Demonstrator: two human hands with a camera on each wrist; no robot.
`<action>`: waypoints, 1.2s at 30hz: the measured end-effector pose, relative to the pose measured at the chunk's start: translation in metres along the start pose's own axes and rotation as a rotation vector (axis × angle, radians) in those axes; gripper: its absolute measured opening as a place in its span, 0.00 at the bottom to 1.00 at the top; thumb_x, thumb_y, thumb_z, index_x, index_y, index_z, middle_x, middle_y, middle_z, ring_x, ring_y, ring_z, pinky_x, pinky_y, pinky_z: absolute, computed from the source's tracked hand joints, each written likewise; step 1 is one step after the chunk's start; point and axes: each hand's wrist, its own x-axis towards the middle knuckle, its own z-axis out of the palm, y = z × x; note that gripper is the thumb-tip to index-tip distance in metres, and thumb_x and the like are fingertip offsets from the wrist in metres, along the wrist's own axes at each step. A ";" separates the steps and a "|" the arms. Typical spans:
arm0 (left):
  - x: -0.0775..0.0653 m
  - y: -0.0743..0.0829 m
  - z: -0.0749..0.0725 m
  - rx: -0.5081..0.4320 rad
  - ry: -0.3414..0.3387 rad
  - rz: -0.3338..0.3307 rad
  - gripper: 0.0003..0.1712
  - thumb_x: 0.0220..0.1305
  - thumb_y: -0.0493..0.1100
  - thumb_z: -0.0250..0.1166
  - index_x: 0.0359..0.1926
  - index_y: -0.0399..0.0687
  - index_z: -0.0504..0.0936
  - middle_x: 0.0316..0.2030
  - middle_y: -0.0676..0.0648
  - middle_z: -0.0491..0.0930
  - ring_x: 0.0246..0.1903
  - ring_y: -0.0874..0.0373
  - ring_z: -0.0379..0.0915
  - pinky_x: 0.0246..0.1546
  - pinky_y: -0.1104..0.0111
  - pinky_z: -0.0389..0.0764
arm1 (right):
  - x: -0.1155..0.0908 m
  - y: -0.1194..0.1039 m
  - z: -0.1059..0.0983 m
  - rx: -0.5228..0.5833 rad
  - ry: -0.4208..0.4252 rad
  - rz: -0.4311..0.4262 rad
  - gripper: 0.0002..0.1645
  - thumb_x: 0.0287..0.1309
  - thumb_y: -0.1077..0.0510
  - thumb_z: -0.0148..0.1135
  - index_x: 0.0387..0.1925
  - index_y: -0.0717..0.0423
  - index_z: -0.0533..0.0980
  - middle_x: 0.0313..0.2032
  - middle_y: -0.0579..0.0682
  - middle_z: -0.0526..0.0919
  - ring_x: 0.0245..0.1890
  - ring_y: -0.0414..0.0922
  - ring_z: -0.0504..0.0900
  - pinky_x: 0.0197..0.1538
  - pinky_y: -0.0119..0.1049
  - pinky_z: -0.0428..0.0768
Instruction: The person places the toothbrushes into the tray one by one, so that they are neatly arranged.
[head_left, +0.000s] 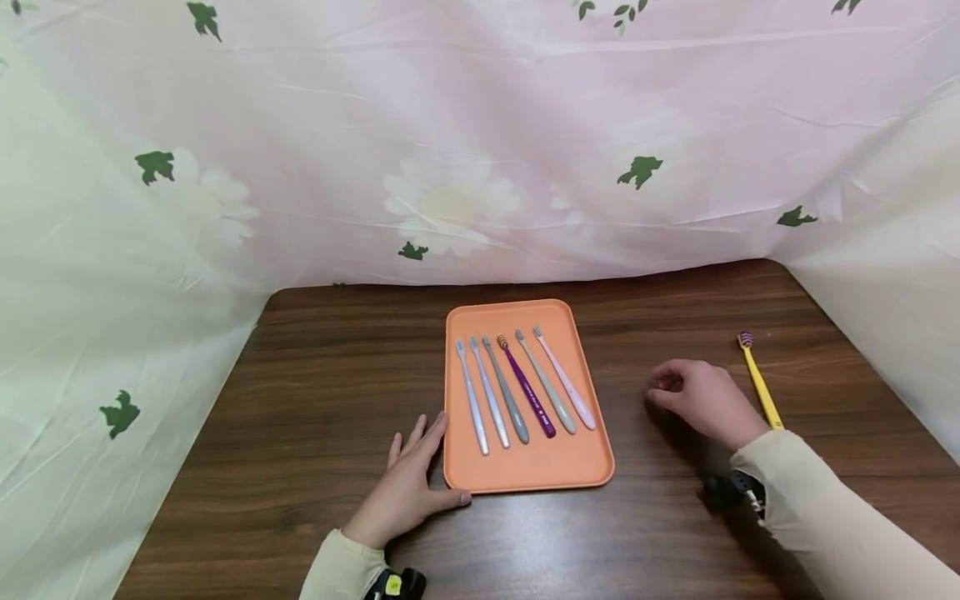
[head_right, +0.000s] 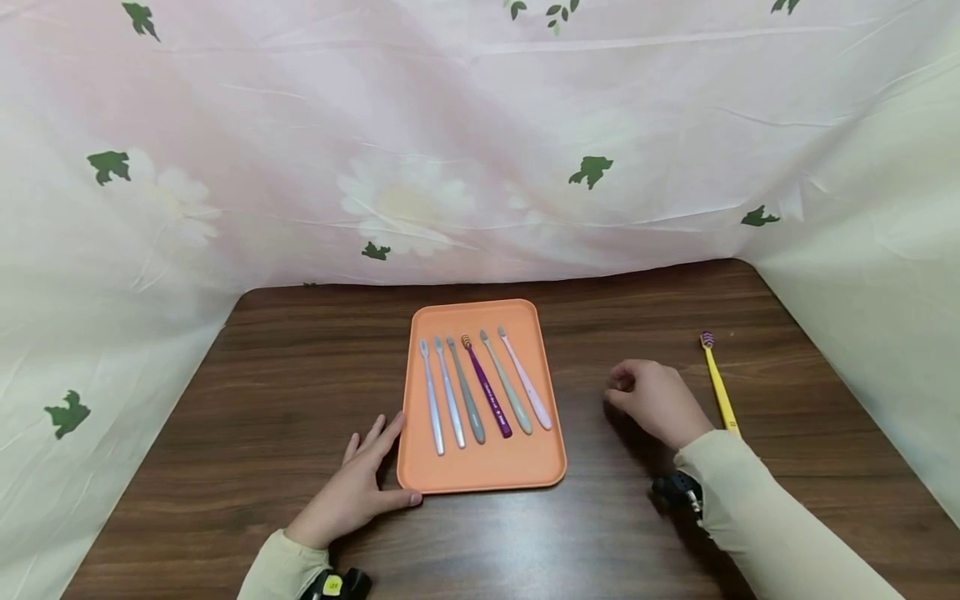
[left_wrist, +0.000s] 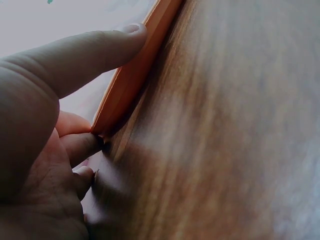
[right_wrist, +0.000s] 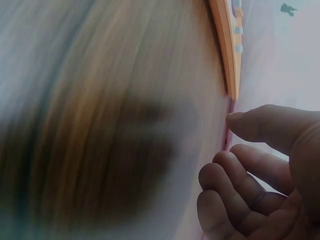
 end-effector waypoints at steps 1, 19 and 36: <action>0.000 0.000 0.000 0.000 0.000 -0.005 0.63 0.49 0.55 0.81 0.79 0.45 0.54 0.77 0.42 0.54 0.78 0.42 0.36 0.72 0.42 0.26 | -0.001 0.003 -0.001 -0.002 0.002 -0.002 0.20 0.59 0.55 0.70 0.48 0.65 0.81 0.37 0.54 0.85 0.34 0.47 0.81 0.37 0.46 0.82; 0.000 0.000 0.001 0.006 0.004 0.000 0.64 0.48 0.55 0.81 0.79 0.45 0.54 0.76 0.42 0.55 0.78 0.42 0.36 0.72 0.41 0.27 | -0.016 0.052 -0.028 -0.059 0.054 0.025 0.21 0.60 0.54 0.69 0.46 0.67 0.81 0.35 0.58 0.87 0.35 0.54 0.84 0.37 0.52 0.81; 0.001 -0.001 0.001 0.000 0.002 0.005 0.64 0.48 0.55 0.81 0.79 0.45 0.54 0.76 0.41 0.55 0.78 0.42 0.36 0.73 0.42 0.27 | -0.019 0.100 -0.056 -0.115 0.021 0.128 0.32 0.58 0.53 0.69 0.49 0.80 0.74 0.40 0.74 0.80 0.32 0.57 0.81 0.30 0.49 0.81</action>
